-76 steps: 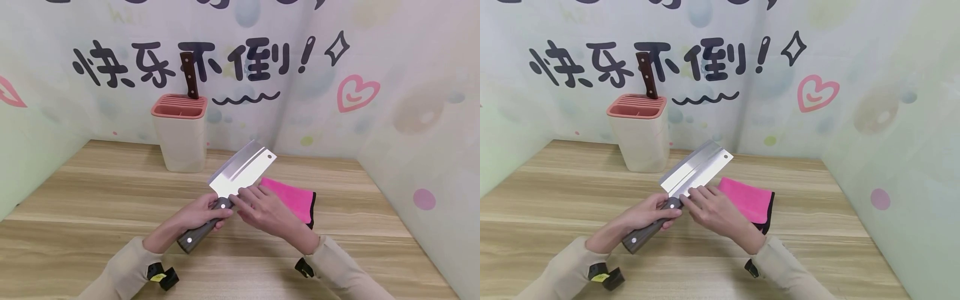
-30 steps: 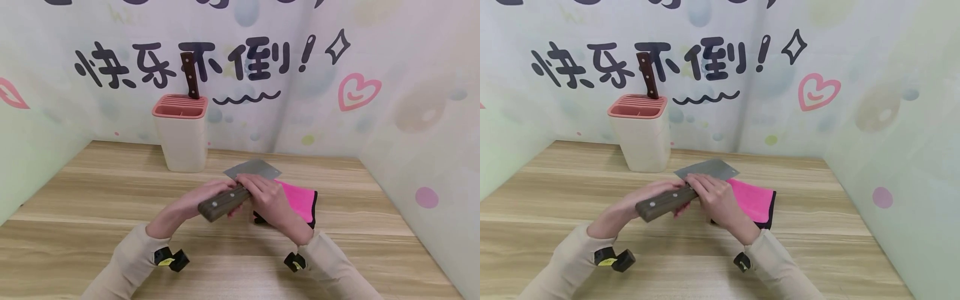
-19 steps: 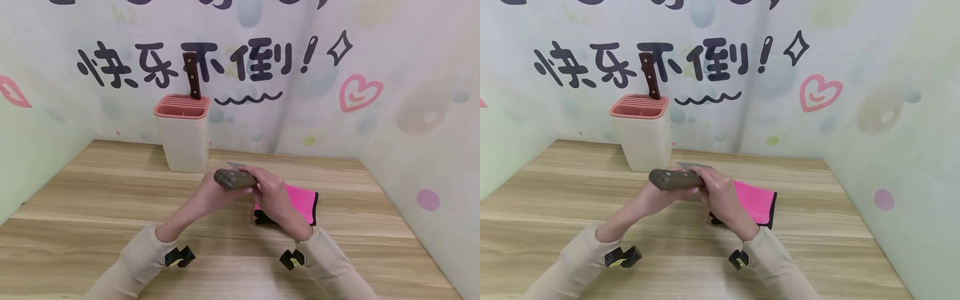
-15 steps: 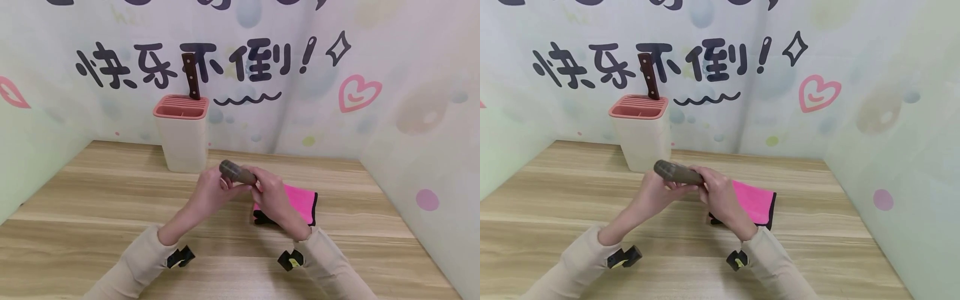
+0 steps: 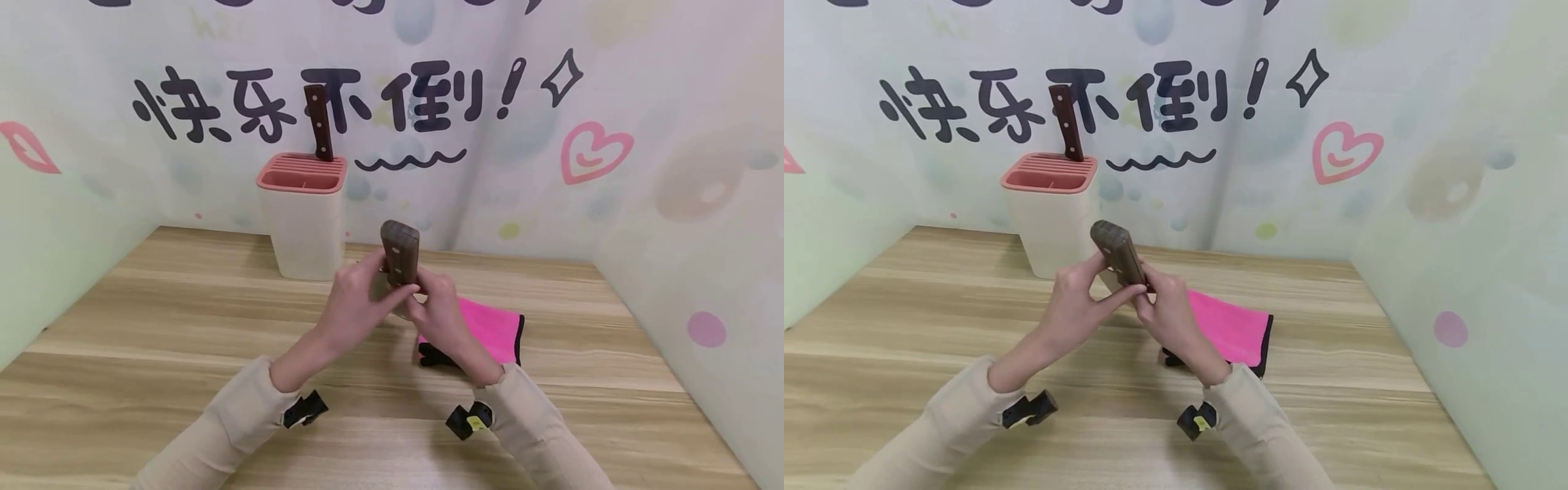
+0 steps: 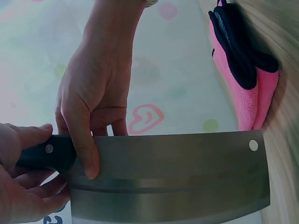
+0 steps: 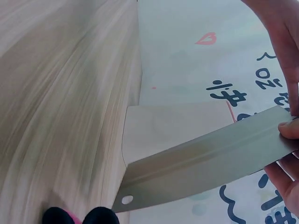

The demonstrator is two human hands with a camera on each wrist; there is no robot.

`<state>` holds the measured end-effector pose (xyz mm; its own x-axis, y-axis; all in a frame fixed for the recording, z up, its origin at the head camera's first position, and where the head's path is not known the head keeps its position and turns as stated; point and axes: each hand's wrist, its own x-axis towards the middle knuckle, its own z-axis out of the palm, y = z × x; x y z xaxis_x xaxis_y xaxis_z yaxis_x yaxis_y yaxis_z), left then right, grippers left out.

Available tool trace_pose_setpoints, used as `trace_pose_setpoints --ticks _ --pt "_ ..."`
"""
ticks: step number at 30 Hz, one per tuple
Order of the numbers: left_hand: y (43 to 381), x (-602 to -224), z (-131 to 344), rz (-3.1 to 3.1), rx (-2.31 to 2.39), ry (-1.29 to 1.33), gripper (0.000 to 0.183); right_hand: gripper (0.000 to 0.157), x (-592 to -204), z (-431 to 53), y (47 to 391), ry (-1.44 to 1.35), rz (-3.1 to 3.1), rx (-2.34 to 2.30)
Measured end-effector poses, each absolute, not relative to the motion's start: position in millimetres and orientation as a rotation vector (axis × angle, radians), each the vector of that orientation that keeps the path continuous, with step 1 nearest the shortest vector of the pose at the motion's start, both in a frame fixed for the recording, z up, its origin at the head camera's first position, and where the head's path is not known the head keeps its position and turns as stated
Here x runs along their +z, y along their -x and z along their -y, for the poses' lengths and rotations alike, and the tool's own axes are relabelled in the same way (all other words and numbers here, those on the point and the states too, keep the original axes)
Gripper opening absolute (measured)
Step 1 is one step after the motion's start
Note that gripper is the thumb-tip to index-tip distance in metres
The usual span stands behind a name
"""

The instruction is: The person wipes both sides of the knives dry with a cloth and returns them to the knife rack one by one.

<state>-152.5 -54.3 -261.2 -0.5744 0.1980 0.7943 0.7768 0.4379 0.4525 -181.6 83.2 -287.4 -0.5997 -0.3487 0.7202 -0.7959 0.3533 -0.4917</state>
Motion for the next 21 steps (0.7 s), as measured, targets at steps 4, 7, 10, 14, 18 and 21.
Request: trace_pose_setpoints --ticks 4,7,10,14,18,21 --pt "154.6 -258.7 54.5 2.059 -1.193 0.778 0.027 0.021 -286.7 -79.8 183.2 -0.983 2.158 1.23" --pt "157.8 -255.4 57.0 2.078 -1.258 0.762 0.025 0.022 -286.9 -76.3 185.7 -0.975 2.173 1.285" --pt "162.0 -251.7 59.5 2.107 -1.291 0.743 0.027 0.022 -286.9 -72.7 189.1 -0.945 2.199 1.31" --pt "167.2 -248.0 62.0 2.159 -1.306 0.718 0.028 0.024 -286.3 -69.0 194.1 -0.912 2.241 1.314" --pt "171.0 -245.5 64.3 2.198 -1.283 0.691 0.028 0.022 -285.0 -65.9 199.3 -0.9 2.265 1.305" --pt "174.1 -244.0 66.1 2.227 -1.251 0.667 0.029 0.021 -284.3 -64.7 202.8 -0.895 2.278 1.312"
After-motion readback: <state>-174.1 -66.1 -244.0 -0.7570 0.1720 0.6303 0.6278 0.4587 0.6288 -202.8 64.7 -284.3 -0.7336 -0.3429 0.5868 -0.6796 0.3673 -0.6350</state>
